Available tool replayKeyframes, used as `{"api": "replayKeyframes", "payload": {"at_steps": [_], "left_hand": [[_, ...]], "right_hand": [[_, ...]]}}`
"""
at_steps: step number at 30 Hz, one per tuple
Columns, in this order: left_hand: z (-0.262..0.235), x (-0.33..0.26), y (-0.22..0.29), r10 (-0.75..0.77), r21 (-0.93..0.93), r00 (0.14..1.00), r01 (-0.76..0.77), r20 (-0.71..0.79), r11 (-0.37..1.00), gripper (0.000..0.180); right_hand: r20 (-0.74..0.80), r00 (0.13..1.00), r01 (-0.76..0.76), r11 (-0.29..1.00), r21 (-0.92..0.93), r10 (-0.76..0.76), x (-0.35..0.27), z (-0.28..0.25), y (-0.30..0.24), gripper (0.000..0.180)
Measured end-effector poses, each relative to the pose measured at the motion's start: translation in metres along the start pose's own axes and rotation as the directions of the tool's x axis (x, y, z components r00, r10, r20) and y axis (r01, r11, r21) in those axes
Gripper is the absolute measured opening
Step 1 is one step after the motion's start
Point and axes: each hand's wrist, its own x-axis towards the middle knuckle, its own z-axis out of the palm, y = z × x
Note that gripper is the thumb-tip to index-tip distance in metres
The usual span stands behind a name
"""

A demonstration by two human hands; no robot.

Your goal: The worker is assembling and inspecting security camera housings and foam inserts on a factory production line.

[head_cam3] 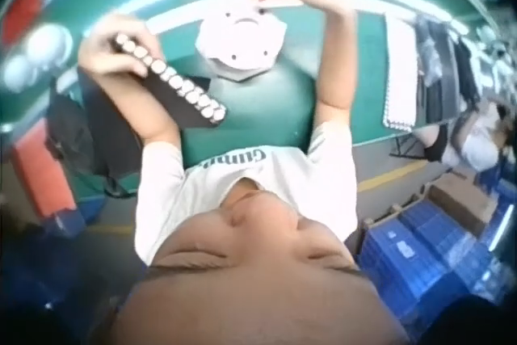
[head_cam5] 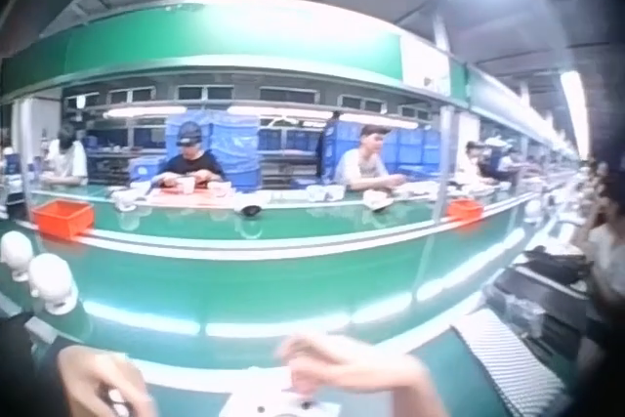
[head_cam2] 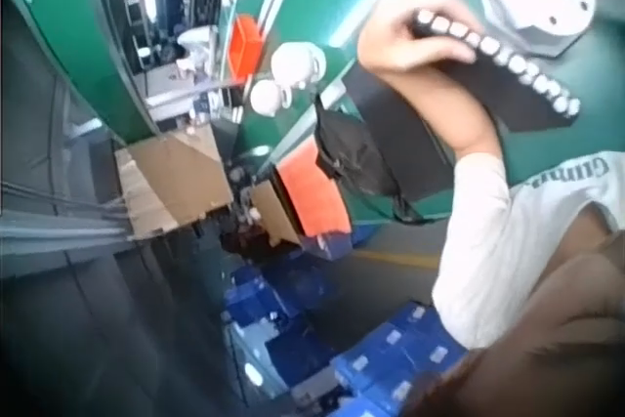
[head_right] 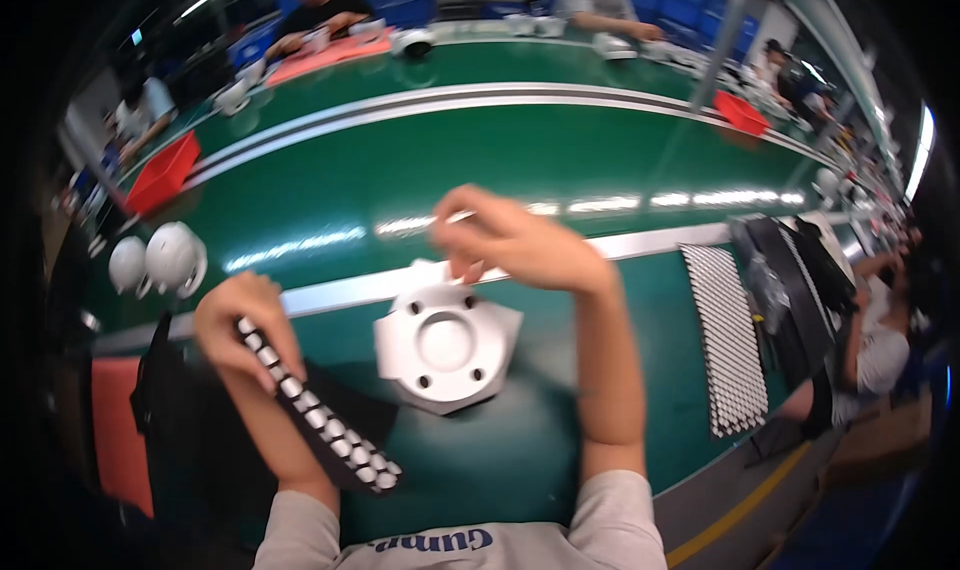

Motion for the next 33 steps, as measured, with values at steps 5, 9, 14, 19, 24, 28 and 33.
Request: {"api": "replayKeyframes", "payload": {"at_steps": [5,9,14,19,24,28,33], "left_hand": [[0.001,-0.011,0.001,0.045,-0.064,0.997,-0.048,-0.057,0.997,0.02],[0.003,0.026,-0.019,0.078,-0.105,0.995,-0.084,-0.064,0.991,0.02],[0.004,-0.002,-0.001,-0.006,0.027,0.988,0.011,-0.156,1.0,0.022],[0.011,0.005,-0.018,0.036,-0.112,0.973,-0.063,-0.226,0.992,0.021],[0.01,0.0,0.001,0.008,-0.053,0.981,-0.018,-0.192,0.998,0.02],[0.007,0.014,-0.024,-0.092,-0.025,0.976,0.088,-0.198,0.996,0.021],[0.009,0.013,0.007,-0.201,0.094,0.955,0.226,-0.217,0.97,0.017]], "right_hand": [[0.179,0.981,0.148,0.87,-0.469,-0.071,0.018,0.015,0.004,0.035],[0.213,0.974,0.176,0.868,-0.464,-0.084,-0.015,0.002,0.024,0.042],[0.379,0.922,0.311,0.729,-0.61,-0.076,-0.005,0.02,-0.005,0.038],[0.046,0.896,0.374,0.697,-0.612,-0.441,-0.038,-0.013,-0.017,0.038],[-0.469,0.664,0.273,0.772,-0.574,-0.583,-0.01,-0.043,0.003,0.033],[-0.698,0.391,-0.079,0.734,-0.675,-0.6,0.009,-0.07,0.065,0.032],[-0.534,0.265,-0.265,0.472,-0.841,-0.803,0.049,-0.081,0.128,0.03]]}}
